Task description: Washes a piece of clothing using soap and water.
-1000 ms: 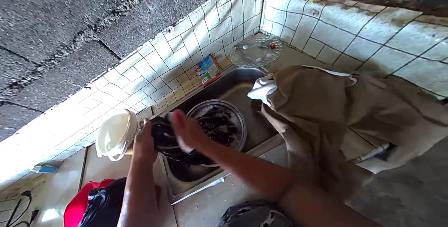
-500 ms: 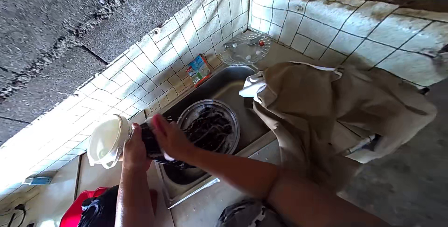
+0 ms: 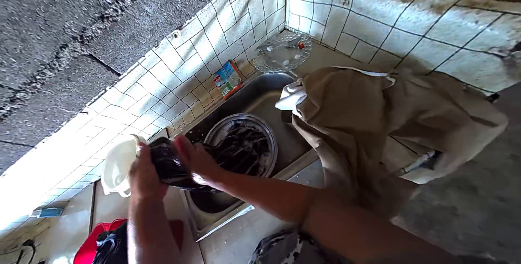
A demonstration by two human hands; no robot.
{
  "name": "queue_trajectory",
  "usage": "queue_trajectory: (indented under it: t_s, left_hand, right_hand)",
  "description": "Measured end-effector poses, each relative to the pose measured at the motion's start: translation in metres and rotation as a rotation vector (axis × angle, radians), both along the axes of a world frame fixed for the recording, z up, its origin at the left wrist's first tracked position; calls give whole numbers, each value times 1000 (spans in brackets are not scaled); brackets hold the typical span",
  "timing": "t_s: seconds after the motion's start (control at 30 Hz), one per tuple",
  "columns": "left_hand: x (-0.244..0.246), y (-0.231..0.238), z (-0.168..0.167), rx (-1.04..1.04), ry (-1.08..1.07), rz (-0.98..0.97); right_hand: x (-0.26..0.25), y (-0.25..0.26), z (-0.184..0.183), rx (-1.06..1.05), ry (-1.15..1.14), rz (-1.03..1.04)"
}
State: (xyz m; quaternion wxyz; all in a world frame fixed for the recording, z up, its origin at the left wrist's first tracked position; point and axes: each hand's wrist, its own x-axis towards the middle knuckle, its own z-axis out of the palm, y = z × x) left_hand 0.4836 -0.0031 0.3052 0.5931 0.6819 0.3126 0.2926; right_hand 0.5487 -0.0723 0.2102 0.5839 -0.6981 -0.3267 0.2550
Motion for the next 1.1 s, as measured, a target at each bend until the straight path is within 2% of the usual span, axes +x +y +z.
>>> queue_trajectory:
  t_s: [0.1,0.17,0.23,0.3,0.37,0.4,0.43,0.5,0.53,0.6,0.63,0.73,0.8,0.9,0.97,1.0,1.03,1.1]
  left_hand:
    - [-11,0,41,30,-86,-111]
    - [-18,13,53,-45,-213,-225]
    - [-24,38,41,-175,-375,-330]
    - [-25,49,0,-301,-396,-255]
    - [-23,42,-51,-425,-135,-225]
    - [-19,34,-63,-461,16,-263]
    - [-17,27,-67,-458,93,-339]
    - [-14,20,-56,-410,-11,-486]
    - [-11,19,-42,-379,-97,-517]
    - [-11,16,-1,-277,-244,-561]
    - [-14,18,19,-236,-296,-594]
    - [-32,45,47,-180,-413,-682]
    - [-44,63,48,-202,-444,-652]
    - [-59,77,42,-285,-461,-614]
    - [-55,70,26,-306,-488,-385]
    - [-48,61,11,-299,-436,-232]
    - [-40,52,-6,-282,-298,-145]
    - [-28,41,-42,-288,82,-168]
  right_hand:
    - [25,-19,-100,-364,-66,24]
    - [57,-45,-123,-555,-44,29]
    - [89,-59,-124,-630,-3,-28]
    - [113,-70,-110,-515,221,-83]
    - [123,-85,-95,-200,442,-68]
    - [130,-96,-87,-101,466,46]
    - [135,-108,-81,-97,431,197]
    - [132,-129,-67,-342,243,486]
    - [124,-134,-63,-510,154,553]
    - [109,-136,-59,-739,79,575]
    - [107,-134,-61,-754,71,551]
    - [117,-140,-58,-465,129,481]
    - [130,-155,-53,-169,208,505]
    - [138,-175,-34,163,432,357]
    - [148,-178,-31,238,503,239]
    - [156,-176,-36,234,503,199]
    - [164,-171,-41,164,438,141]
    - [170,-151,-43,-77,266,27]
